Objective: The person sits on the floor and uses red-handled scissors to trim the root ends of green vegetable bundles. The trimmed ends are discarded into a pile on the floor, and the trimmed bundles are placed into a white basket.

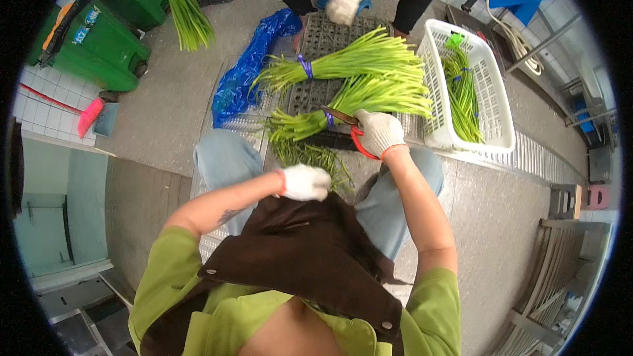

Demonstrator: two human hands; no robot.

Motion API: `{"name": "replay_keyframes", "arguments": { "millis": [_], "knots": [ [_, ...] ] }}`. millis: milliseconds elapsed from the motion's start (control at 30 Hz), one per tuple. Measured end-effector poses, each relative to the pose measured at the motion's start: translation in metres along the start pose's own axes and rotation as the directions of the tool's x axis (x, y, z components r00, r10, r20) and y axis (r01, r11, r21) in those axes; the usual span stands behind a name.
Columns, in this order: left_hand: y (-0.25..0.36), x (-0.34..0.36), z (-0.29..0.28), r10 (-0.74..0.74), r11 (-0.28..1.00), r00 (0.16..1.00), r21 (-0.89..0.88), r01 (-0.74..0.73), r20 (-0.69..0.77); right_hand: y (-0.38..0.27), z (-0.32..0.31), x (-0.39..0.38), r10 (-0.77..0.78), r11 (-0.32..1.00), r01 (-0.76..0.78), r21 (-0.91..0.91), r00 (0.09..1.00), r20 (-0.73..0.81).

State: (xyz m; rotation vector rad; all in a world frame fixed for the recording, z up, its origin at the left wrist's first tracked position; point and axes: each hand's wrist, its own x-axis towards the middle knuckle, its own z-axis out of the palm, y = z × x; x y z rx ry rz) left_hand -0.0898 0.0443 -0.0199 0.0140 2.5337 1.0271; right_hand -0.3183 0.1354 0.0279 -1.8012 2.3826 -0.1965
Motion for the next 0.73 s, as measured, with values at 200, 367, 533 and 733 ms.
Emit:
{"name": "replay_keyframes", "arguments": {
  "millis": [200, 367, 533, 733],
  "knots": [
    [-0.064, 0.033, 0.012, -0.116, 0.976, 0.965, 0.208, 0.066, 0.235, 0.04, 0.045, 0.092, -0.094, 0.991, 0.088, -0.101, 0.994, -0.058],
    [-0.071, 0.028, 0.047, -0.319, 0.856, 0.931, 0.475, 0.202, 0.178, 0.03, 0.06, 0.106, -0.054, 0.997, 0.049, -0.061, 0.996, -0.072],
    [-0.035, 0.007, 0.007, -0.099, 0.988, 0.995, -0.116, 0.101, 0.027, 0.024, 0.05, 0.126, 0.048, 0.998, -0.052, 0.048, 0.995, 0.082],
    [-0.006, 0.007, 0.005, -0.199, 0.905, 0.961, -0.341, 0.255, 0.191, 0.021, 0.072, 0.127, 0.213, 0.974, -0.197, 0.107, 0.964, -0.158]
  ]
}}
